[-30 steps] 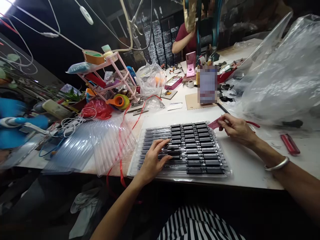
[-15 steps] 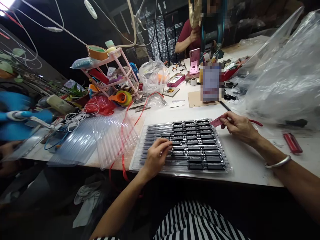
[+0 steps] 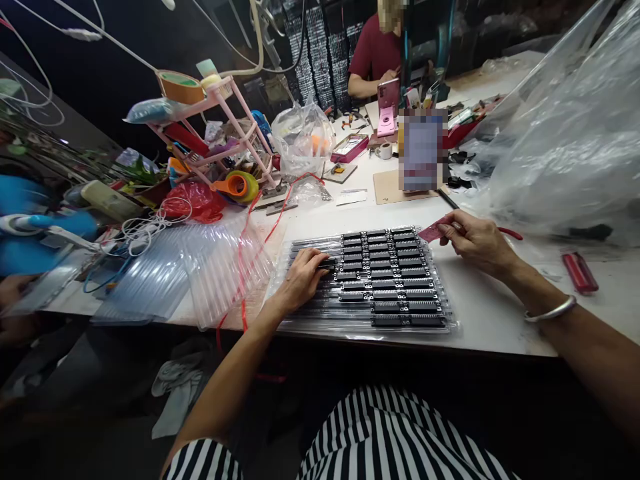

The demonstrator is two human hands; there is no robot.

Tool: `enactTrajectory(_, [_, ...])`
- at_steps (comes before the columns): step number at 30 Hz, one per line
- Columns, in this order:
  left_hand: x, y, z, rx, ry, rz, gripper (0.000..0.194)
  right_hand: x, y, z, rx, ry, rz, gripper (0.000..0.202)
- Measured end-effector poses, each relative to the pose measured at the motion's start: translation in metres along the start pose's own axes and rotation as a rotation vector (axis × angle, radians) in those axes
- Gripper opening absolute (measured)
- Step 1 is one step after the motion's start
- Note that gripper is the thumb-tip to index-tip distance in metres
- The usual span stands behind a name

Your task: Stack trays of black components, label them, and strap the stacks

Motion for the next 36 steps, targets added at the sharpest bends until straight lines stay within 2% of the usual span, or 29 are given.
enactTrajectory(5, [-0.006,-0.022,-0.010,0.102,-0.070,-0.101,0.021,-0.002,-0.003,-0.001,-0.007,0.008,-0.006,0.024])
enactTrajectory(9, [-0.004,-0.007,-0.026,-0.012,-0.142,-0.016,0.026,0.001,-0.006,-0.001,0.019,0.019,-0.002,0.024])
enactTrajectory(11, [-0.003,-0.001,-0.032,-0.026,-0.177,0.021,0.028,0.002,-0.005,-0.001,0.017,0.017,-0.009,0.024])
enactTrajectory(15, [-0.003,-0.001,-0.033,-0.034,-0.245,-0.057,0.027,0.003,-0.001,-0.001,-0.009,0.015,-0.026,0.025])
enactTrajectory(18, [0.000,-0.005,-0.031,-0.046,-0.229,-0.099,0.022,0.004,-0.001,-0.001,-0.008,0.016,-0.031,0.023])
enactTrajectory(20, [0.002,-0.011,-0.031,-0.001,-0.215,-0.133,0.019,0.005,-0.001,-0.001,-0.003,0.014,-0.037,0.022])
enactTrajectory(23, [0.004,-0.029,-0.037,0.148,-0.252,-0.229,0.018,0.006,-0.002,-0.001,0.010,0.004,-0.050,0.021])
enactTrajectory(25, [0.011,-0.034,-0.045,0.163,-0.278,-0.312,0.024,0.007,-0.003,-0.001,0.016,0.000,-0.054,0.021])
enactTrajectory(26, [0.018,-0.033,-0.050,0.130,-0.280,-0.350,0.026,0.008,-0.002,-0.001,0.013,-0.001,-0.057,0.021])
enactTrajectory(28, [0.038,-0.023,-0.057,0.028,-0.241,-0.396,0.022,0.009,-0.001,-0.002,0.005,-0.003,-0.070,0.021])
enactTrajectory(30, [0.058,-0.013,-0.063,-0.002,-0.160,-0.376,0.013,0.009,0.000,-0.002,0.004,-0.006,-0.081,0.020])
enactTrajectory(33, [0.071,-0.005,-0.065,0.110,-0.100,-0.275,0.014,0.010,0.000,-0.002,0.010,0.003,-0.086,0.019])
enactTrajectory(36, [0.064,-0.004,-0.062,0.230,-0.201,-0.164,0.015,0.011,0.001,-0.002,0.008,0.019,-0.067,0.017])
Point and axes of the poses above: each hand's wrist, its own z-axis towards the middle knuckle, its own y-axis out of the palm, x = y × z, the point moved 8 cm from there along z, towards the middle knuckle, and after that the axes turned 12 degrees about -y, right-handed, at the moved point
